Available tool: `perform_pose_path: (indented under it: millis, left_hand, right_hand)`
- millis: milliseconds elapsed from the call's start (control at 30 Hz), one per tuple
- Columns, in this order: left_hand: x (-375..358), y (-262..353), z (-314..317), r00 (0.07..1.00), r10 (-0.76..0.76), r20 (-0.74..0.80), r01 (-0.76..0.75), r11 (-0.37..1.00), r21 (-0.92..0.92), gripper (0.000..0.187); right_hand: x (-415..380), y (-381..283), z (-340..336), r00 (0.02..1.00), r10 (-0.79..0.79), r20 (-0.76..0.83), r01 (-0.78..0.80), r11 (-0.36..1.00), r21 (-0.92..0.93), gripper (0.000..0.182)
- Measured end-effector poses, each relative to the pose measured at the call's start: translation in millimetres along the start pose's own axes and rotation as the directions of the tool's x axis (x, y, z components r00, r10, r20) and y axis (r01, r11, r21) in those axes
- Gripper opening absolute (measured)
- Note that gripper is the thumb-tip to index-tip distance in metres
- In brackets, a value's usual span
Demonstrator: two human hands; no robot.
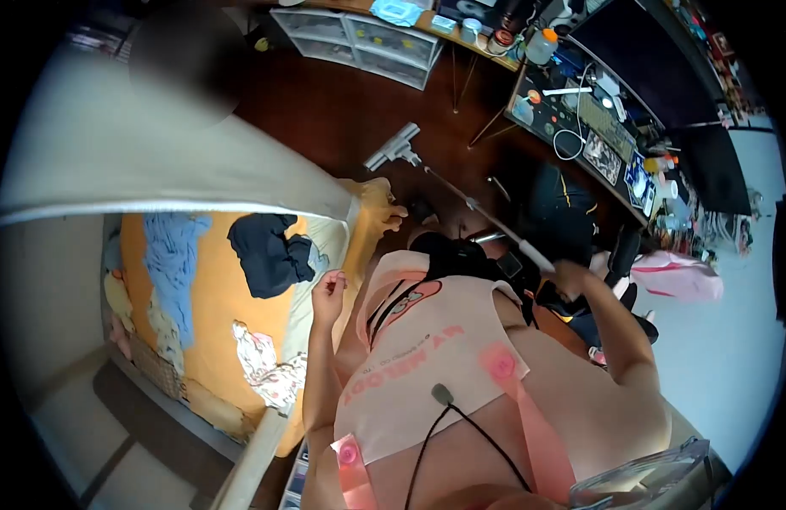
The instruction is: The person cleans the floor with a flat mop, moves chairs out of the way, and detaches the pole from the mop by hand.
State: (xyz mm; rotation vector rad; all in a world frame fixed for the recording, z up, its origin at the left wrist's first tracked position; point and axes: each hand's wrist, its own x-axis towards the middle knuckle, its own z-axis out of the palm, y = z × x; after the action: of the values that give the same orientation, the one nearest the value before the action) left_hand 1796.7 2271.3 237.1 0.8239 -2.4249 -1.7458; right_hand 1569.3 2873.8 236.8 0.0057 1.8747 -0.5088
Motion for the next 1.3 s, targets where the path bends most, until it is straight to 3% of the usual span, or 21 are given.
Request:
perform_pose_path:
  millis: [67,133,200,233,367,400,433,467,500,533,567,600,667,733,867,900,1000,1100,1200,1267,1300]
  left_hand:
    - [18.1,0.9,-1.8,0.998,-0.024,0.062,0.024,1.0,-0.009,0.017]
    - [22.4,0.3,4.5,0.992,-0.056,0.111,0.048,0.996,0.072,0.019]
    - [19.7,-0.1,13.2,0.987,-0.097,0.129,0.084,0.991,0.108,0.02]
    - [14.7,1.6,15.2,0.984,-0.134,0.12,0.119,0.984,0.13,0.02]
    - [0.5,9.3,22.7,0.96,-0.264,0.098,0.24,0.949,0.205,0.022]
    - [5.0,12.3,22.5,0.961,-0.263,0.09,0.238,0.944,0.228,0.021]
    - [5.0,16.4,24.6,0.962,-0.26,0.081,0.233,0.94,0.25,0.021]
    - [1.0,21.7,25.2,0.963,-0.257,0.082,0.226,0.934,0.276,0.021]
    - [0.3,29.6,25.4,0.959,-0.277,0.057,0.251,0.927,0.278,0.019]
    - [9.2,40.9,28.4,0.964,-0.262,0.049,0.24,0.934,0.264,0.019]
    - [11.0,52.2,28.5,0.966,-0.256,0.045,0.238,0.939,0.248,0.019]
    - [6.0,62.9,27.8,0.965,-0.258,0.036,0.243,0.942,0.23,0.019]
    - [9.5,81.7,24.1,0.984,-0.175,0.035,0.163,0.962,0.218,0.019]
    - [13.4,109.4,18.5,0.992,-0.117,0.042,0.108,0.979,0.175,0.018]
    - [14.1,205.6,11.9,0.986,0.077,0.145,-0.095,0.988,0.122,0.017]
    - [6.7,236.2,10.5,0.968,0.122,0.221,-0.118,0.992,-0.033,0.022]
    - [-29.2,326.8,-0.5,0.737,0.448,0.506,-0.191,0.856,-0.48,0.067]
    - [-94.3,376.8,-5.7,0.584,0.663,0.468,-0.036,0.597,-0.801,0.078]
    - [-146.4,379.1,-39.8,0.482,0.788,0.383,0.048,0.413,-0.909,0.079]
    - [-173.2,383.6,-74.3,0.447,0.8,0.4,0.074,0.412,-0.908,0.076]
    - [-187.0,387.2,-88.9,0.438,0.799,0.412,0.054,0.434,-0.899,0.075]
  right_hand:
    - [-60.8,-27.0,30.0,0.984,0.173,-0.033,-0.165,0.97,0.181,0.033]
    - [-104.5,-78.6,57.7,0.927,0.197,-0.32,-0.168,0.979,0.117,0.032]
    - [-46.4,-11.6,95.9,0.929,0.028,-0.368,0.003,0.997,0.083,0.034]
    - [-45.3,-19.4,100.2,0.9,-0.1,-0.425,0.208,0.954,0.216,0.036]
    - [-2.2,-61.5,68.8,0.942,0.006,-0.337,0.02,0.997,0.074,0.042]
    - [33.2,-63.8,57.1,0.902,-0.083,-0.423,0.042,0.993,-0.107,0.045]
    - [43.9,-94.8,28.8,0.821,-0.276,-0.5,0.235,0.961,-0.144,0.048]
    - [63.3,-116.8,10.9,0.882,-0.159,-0.444,0.15,0.987,-0.055,0.049]
    - [89.0,-138.9,-2.1,0.872,-0.312,-0.376,0.306,0.949,-0.079,0.051]
    - [127.2,-153.0,-8.9,0.926,-0.231,-0.298,0.242,0.97,0.0,0.055]
    - [159.1,-168.5,-9.7,0.842,-0.323,-0.431,0.332,0.942,-0.058,0.058]
    - [186.0,-197.4,-24.1,0.919,-0.198,-0.34,0.206,0.978,-0.013,0.061]
    - [187.9,-271.5,-62.6,0.945,-0.135,-0.298,0.118,0.99,-0.075,0.062]
    - [215.7,-302.8,-68.0,0.955,-0.096,-0.282,0.126,0.988,0.09,0.061]
    - [233.2,-307.9,-44.5,0.939,-0.143,-0.314,0.171,0.983,0.062,0.06]
    - [234.3,-298.3,-26.7,0.928,-0.162,-0.337,0.195,0.979,0.066,0.061]
    - [193.6,-279.5,9.7,0.939,-0.156,-0.308,0.172,0.985,0.024,0.065]
    - [130.7,-233.0,69.8,0.951,-0.102,-0.292,0.094,0.995,-0.041,0.072]
    - [119.5,-139.5,144.6,0.954,-0.141,-0.264,0.103,0.983,-0.153,0.073]
    - [-12.6,-152.6,185.6,0.936,0.079,-0.344,-0.033,0.99,0.14,0.074]
    - [0.3,-110.6,209.9,0.954,0.121,-0.276,-0.137,0.99,-0.037,0.073]
